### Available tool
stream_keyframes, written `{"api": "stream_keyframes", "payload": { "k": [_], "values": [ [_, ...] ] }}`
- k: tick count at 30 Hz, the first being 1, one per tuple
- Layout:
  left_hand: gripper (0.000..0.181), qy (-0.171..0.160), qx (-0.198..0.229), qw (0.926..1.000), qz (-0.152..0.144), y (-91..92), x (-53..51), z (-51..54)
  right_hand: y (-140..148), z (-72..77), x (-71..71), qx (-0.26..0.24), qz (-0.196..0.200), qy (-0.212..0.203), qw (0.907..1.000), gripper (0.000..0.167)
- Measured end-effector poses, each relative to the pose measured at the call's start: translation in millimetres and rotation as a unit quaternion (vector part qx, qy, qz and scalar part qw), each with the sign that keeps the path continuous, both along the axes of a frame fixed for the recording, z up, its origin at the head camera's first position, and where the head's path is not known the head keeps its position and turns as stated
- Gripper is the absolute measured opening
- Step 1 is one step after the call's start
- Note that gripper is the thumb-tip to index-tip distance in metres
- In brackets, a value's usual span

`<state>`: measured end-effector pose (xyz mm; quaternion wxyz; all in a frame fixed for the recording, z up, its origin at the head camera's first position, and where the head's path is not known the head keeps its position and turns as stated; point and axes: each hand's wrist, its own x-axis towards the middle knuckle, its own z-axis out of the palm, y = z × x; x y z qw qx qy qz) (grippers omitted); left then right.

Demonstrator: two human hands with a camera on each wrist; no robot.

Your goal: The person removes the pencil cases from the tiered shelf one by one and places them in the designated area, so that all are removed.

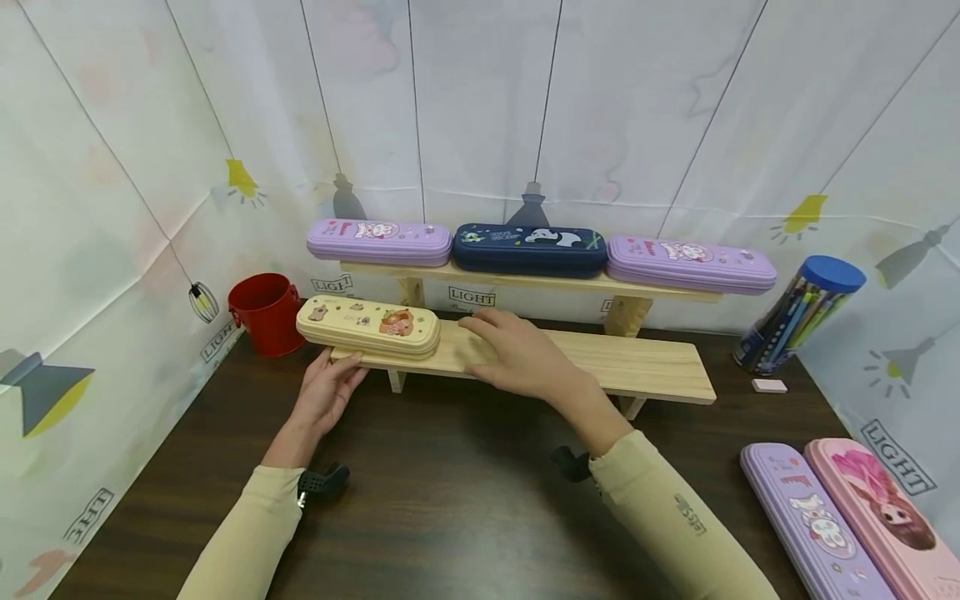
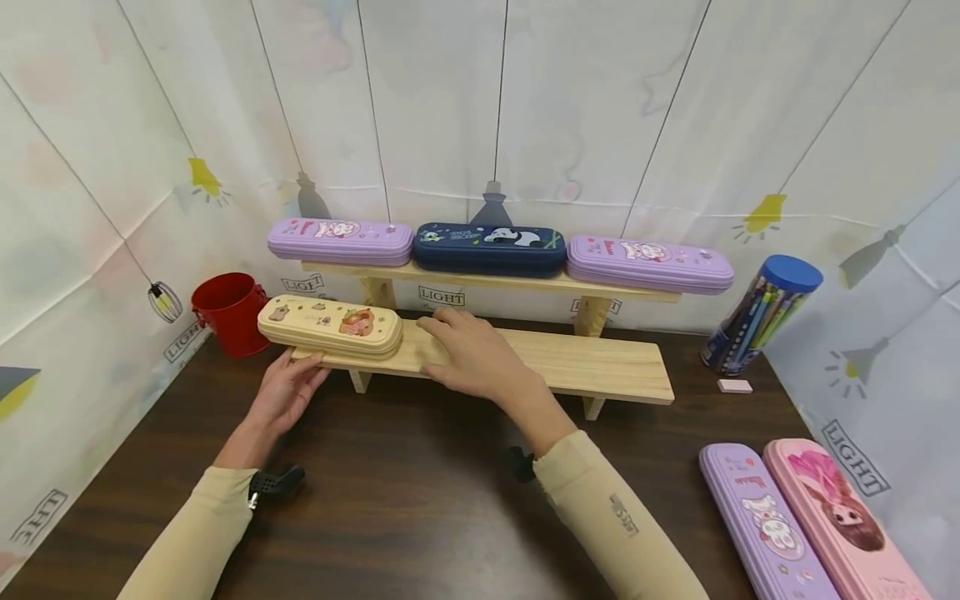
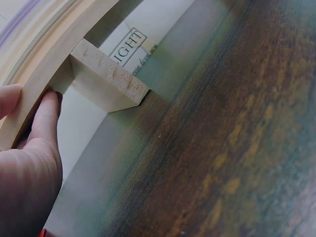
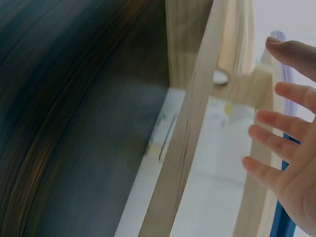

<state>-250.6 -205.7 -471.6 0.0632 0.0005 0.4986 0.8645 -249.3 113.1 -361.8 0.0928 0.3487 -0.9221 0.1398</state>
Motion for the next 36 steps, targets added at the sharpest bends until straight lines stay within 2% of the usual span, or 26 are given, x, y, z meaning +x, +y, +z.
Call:
{"api": "stream_keyframes", "payload": {
  "k": [10,17,21,25,29,36],
  "values": [
    [0.071,0.0,-0.004,1.0,-0.001,-5.4,-2.4,0.2,-78,5.5,-19.9,0.007,0.018,-0.007,0.9998,0.063],
    [0.069,0.005,-0.009,1.0,0.003,-7.7,-1.7,0.1,-121,4.6,-40.8,0.001,0.031,-0.025,0.9992,0.062],
    [0.069,0.002,0.003,1.0,-0.003,-4.6,-2.7,-2.0,-133,-2.1,-50.1,0.012,0.029,-0.034,0.9989,0.061],
    [0.068,0.002,0.012,0.9999,-0.005,-0.8,-3.4,-2.4,-137,-11.9,-56.3,0.04,0.034,-0.021,0.9984,0.059],
    [0.067,0.013,0.015,0.9998,-0.01,-0.1,-3.6,-1.5,-139,-17.6,-56.2,0.072,0.027,-0.006,0.997,0.06],
    [0.069,0.006,0.007,0.9999,-0.004,-2.4,-2.8,-0.8,-140,-15.5,-51.6,0.072,0.014,-0.003,0.9973,0.051]
  ]
}}
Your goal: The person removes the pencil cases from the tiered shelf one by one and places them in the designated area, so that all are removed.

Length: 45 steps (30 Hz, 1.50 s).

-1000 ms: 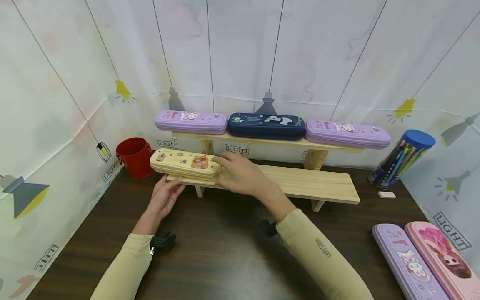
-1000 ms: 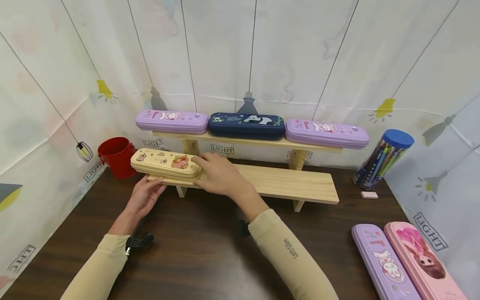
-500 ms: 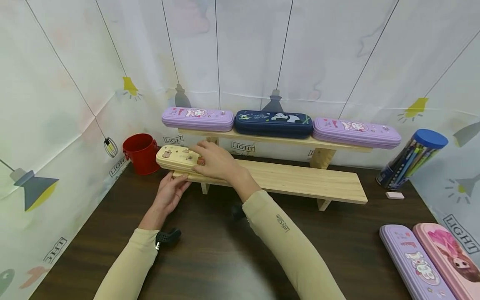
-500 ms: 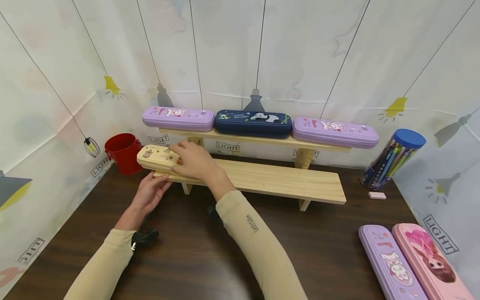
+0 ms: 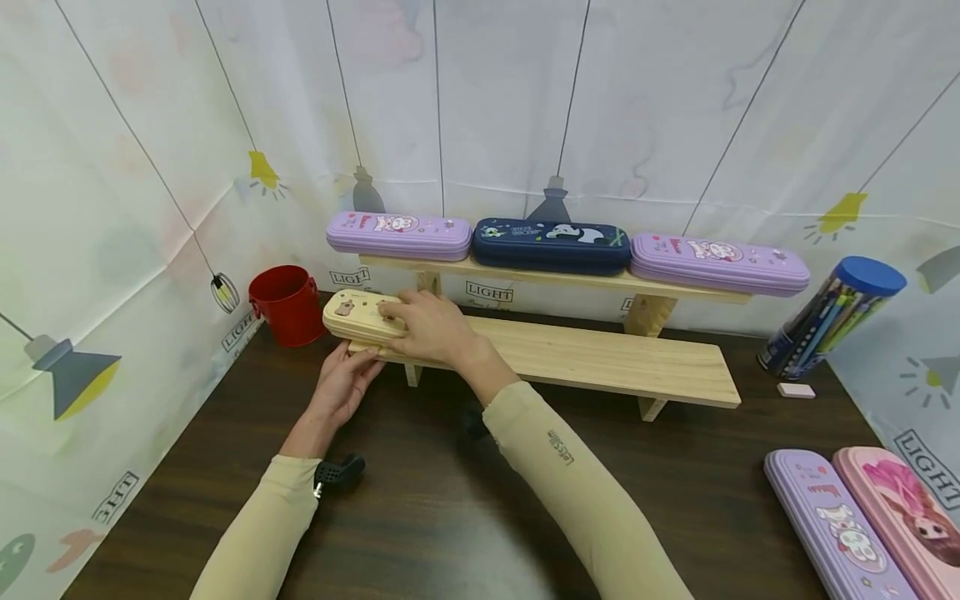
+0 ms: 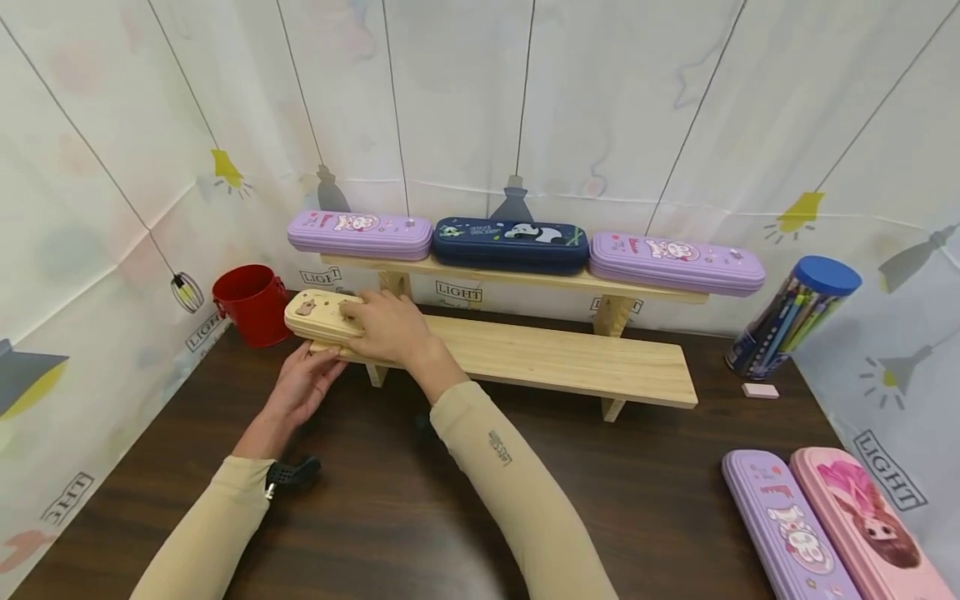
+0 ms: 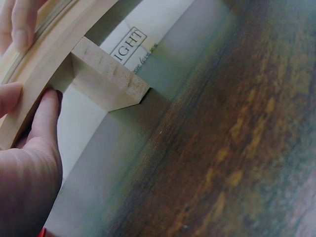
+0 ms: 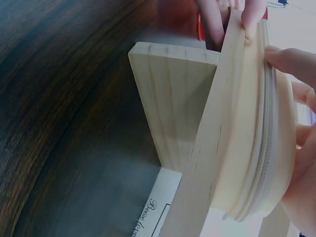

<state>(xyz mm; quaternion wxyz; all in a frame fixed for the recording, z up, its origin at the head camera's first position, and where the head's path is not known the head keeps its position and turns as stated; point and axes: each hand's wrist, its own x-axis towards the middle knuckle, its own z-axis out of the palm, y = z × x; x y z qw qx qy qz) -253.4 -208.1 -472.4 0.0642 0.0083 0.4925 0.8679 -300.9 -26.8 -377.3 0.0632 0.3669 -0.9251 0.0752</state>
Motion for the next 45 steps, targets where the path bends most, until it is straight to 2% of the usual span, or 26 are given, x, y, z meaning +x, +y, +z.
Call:
{"api": "stream_keyframes", "payload": {
  "k": [4,7,11,18,24,33,37,45],
  "values": [
    [0.07,-0.007,0.0,1.0,-0.001,2.5,-0.7,-1.0,7,1.7,2.6,0.001,-0.005,-0.011,0.9999,0.041],
    [0.071,-0.008,-0.006,0.9999,0.001,3.3,-1.6,-1.6,15,5.2,5.6,-0.001,-0.013,-0.023,0.9997,0.04],
    [0.073,-0.003,-0.011,0.9999,0.004,2.9,-2.5,-0.8,24,14.0,11.9,-0.001,-0.029,-0.047,0.9985,0.046],
    [0.073,-0.008,-0.008,0.9999,-0.002,2.7,-1.1,-0.4,45,24.0,26.0,0.037,-0.064,-0.075,0.9945,0.064],
    [0.073,-0.011,-0.018,0.9998,0.001,2.2,-0.9,-1.1,70,29.6,39.2,0.045,-0.072,-0.068,0.994,0.078],
    [0.073,-0.014,-0.029,0.9995,0.005,3.1,-0.2,-1.7,108,39.6,63.9,0.043,-0.082,-0.056,0.9941,0.075],
    [0.075,-0.015,-0.027,0.9995,0.001,5.0,-0.3,-1.4,127,38.1,75.2,0.054,-0.091,-0.042,0.9934,0.074],
    [0.076,-0.017,-0.024,0.9995,0.011,1.4,1.4,1.5,160,34.3,100.3,0.063,-0.104,-0.022,0.9923,0.074]
  ]
}}
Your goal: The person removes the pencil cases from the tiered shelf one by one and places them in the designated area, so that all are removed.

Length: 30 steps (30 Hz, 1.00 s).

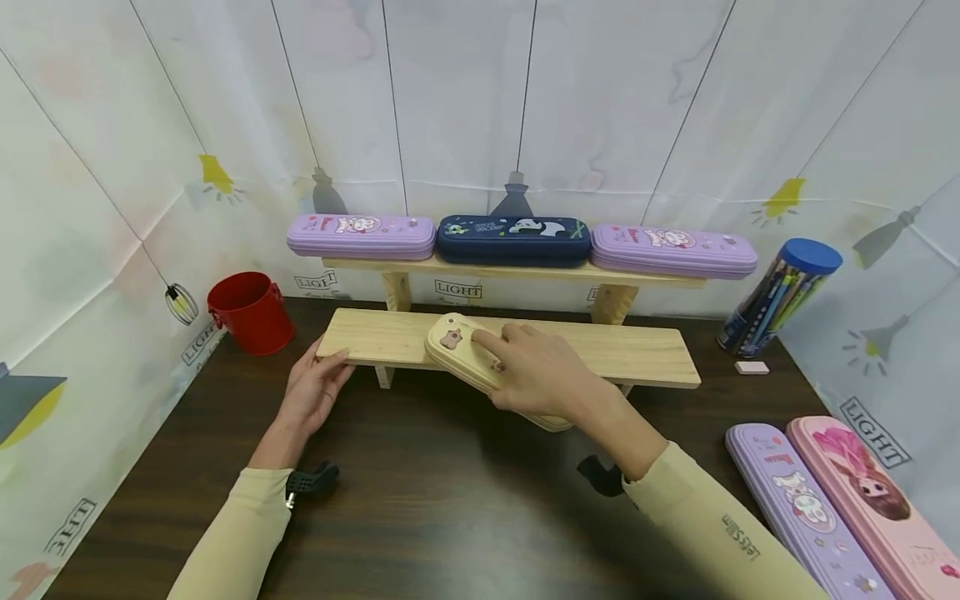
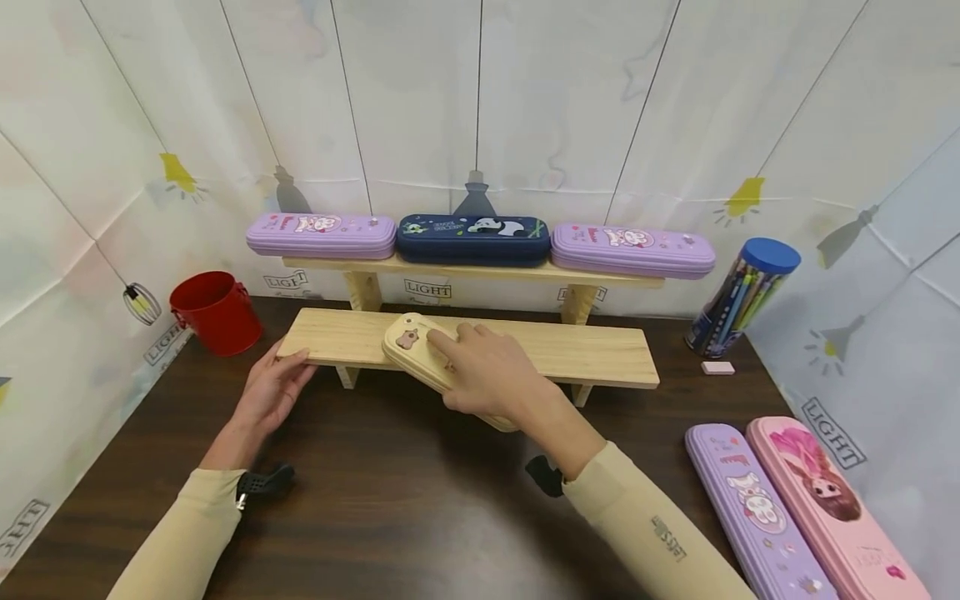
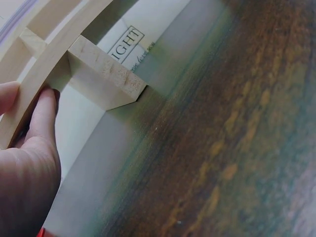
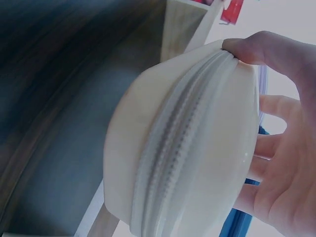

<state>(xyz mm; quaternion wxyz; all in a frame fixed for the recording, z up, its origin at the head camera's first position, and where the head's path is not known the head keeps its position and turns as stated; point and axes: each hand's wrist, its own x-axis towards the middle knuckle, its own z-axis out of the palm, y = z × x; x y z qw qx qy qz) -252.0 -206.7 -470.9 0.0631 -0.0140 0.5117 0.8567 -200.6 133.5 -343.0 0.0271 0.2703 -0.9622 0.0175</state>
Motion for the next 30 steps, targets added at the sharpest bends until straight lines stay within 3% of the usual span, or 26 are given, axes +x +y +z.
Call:
{"api": "stream_keyframes", "payload": {
  "k": [15,24,30],
  "values": [
    [0.077,-0.001,0.003,1.0,-0.006,-0.9,1.2,0.6,63,-3.2,54.4,-0.033,-0.048,0.015,0.9982,0.079],
    [0.078,-0.004,0.007,1.0,-0.001,-2.1,0.6,0.4,107,-5.1,84.6,-0.042,-0.106,0.005,0.9934,0.082],
    [0.078,-0.001,0.009,1.0,-0.002,-0.5,0.0,-0.1,135,-14.5,102.5,-0.05,-0.14,-0.005,0.9889,0.083]
  ]
}}
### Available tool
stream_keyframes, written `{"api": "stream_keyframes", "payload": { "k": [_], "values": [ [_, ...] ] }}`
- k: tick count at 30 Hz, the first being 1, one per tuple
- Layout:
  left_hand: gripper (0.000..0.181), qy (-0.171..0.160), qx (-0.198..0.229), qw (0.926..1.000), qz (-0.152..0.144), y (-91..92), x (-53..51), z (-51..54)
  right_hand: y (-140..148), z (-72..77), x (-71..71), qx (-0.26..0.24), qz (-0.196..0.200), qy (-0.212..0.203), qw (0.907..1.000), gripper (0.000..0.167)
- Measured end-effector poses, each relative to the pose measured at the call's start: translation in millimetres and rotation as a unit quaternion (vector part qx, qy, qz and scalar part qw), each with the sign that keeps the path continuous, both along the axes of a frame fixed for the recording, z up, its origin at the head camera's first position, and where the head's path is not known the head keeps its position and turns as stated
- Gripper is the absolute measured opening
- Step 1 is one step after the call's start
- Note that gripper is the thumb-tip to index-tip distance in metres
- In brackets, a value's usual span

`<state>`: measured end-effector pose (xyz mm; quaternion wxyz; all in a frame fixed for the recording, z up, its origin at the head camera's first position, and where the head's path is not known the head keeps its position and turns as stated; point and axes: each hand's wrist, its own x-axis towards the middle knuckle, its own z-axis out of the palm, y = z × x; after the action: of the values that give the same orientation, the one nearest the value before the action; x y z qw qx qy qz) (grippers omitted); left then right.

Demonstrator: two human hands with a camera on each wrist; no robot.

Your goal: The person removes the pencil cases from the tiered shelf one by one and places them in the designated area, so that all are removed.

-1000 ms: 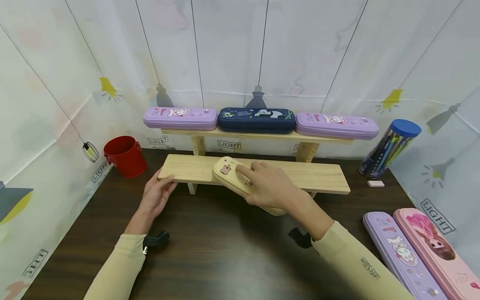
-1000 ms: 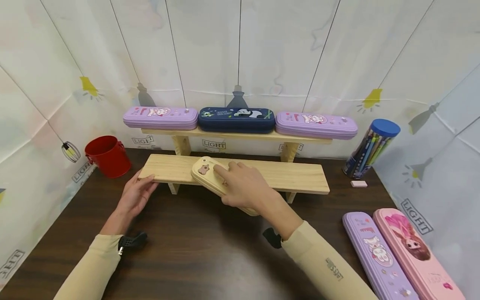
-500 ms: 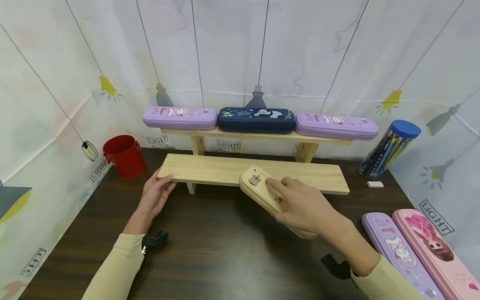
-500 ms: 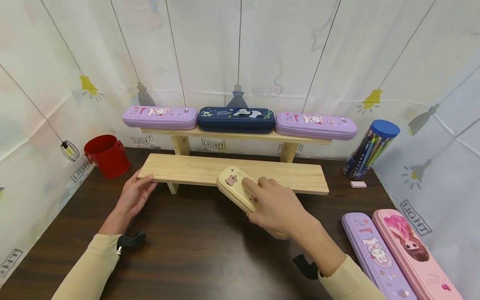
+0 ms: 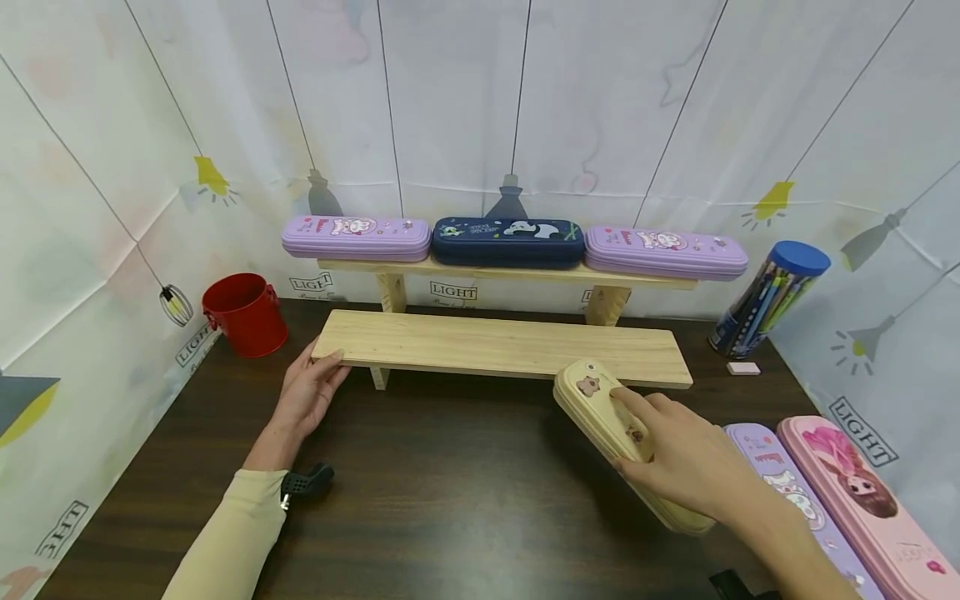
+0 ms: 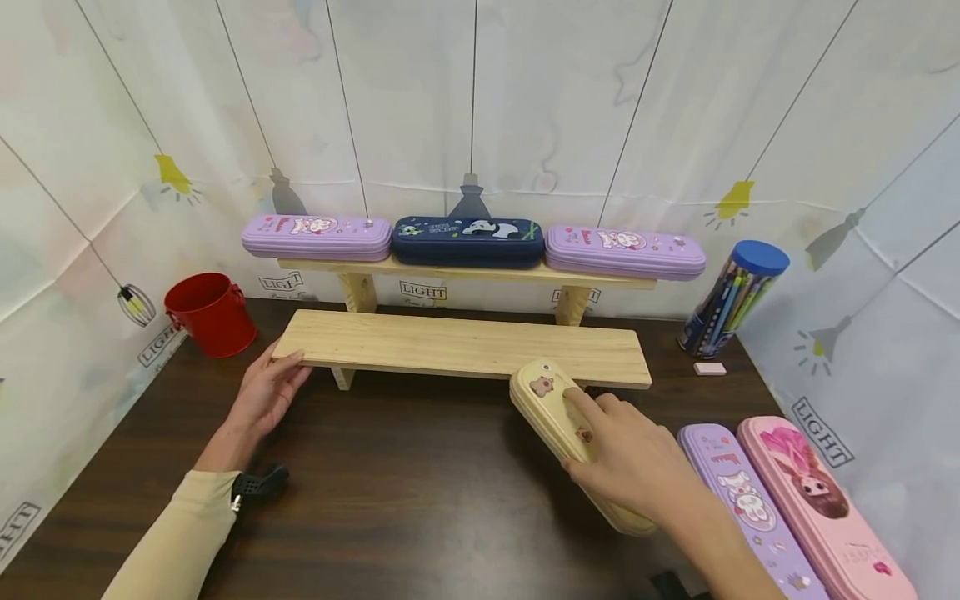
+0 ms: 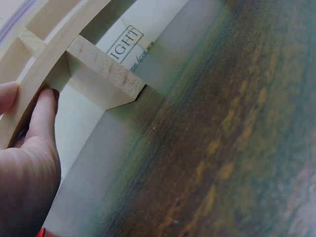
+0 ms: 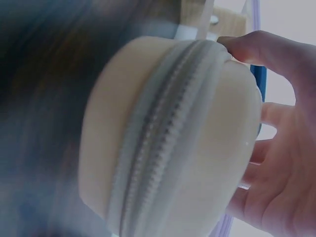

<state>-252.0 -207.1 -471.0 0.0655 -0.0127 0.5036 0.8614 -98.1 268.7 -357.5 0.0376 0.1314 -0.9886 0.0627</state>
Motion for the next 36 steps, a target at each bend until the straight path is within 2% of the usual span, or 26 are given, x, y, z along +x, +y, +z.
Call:
{"api": "stream_keyframes", "payload": {
  "k": [8,14,18,22,27,33,36],
  "values": [
    [0.078,0.015,0.006,0.9998,-0.008,-1.5,-1.4,-1.0,29,-16.4,21.7,-0.013,-0.053,-0.056,0.9969,0.093],
    [0.078,0.014,0.006,0.9999,-0.006,-1.6,-0.6,-1.5,50,-29.3,31.3,-0.003,-0.088,-0.077,0.9932,0.093],
    [0.078,0.008,0.006,0.9999,-0.008,-0.8,0.0,-1.5,60,-33.4,35.7,-0.013,-0.11,-0.113,0.9875,0.091],
    [0.079,0.005,0.004,0.9999,-0.008,-0.4,0.1,-0.6,66,-38.2,38.5,-0.026,-0.139,-0.157,0.9774,0.089],
    [0.079,0.008,0.002,0.9999,-0.006,-0.7,-0.5,-0.1,70,-44.3,40.5,-0.02,-0.161,-0.164,0.973,0.085],
    [0.078,0.0,0.004,1.0,-0.005,-0.6,0.1,-0.6,72,-44.5,41.3,-0.003,-0.178,-0.176,0.9682,0.085],
    [0.078,-0.001,0.004,1.0,-0.007,-0.6,-0.4,-0.9,72,-44.2,42.1,0.0,-0.178,-0.173,0.9687,0.086]
  ]
}}
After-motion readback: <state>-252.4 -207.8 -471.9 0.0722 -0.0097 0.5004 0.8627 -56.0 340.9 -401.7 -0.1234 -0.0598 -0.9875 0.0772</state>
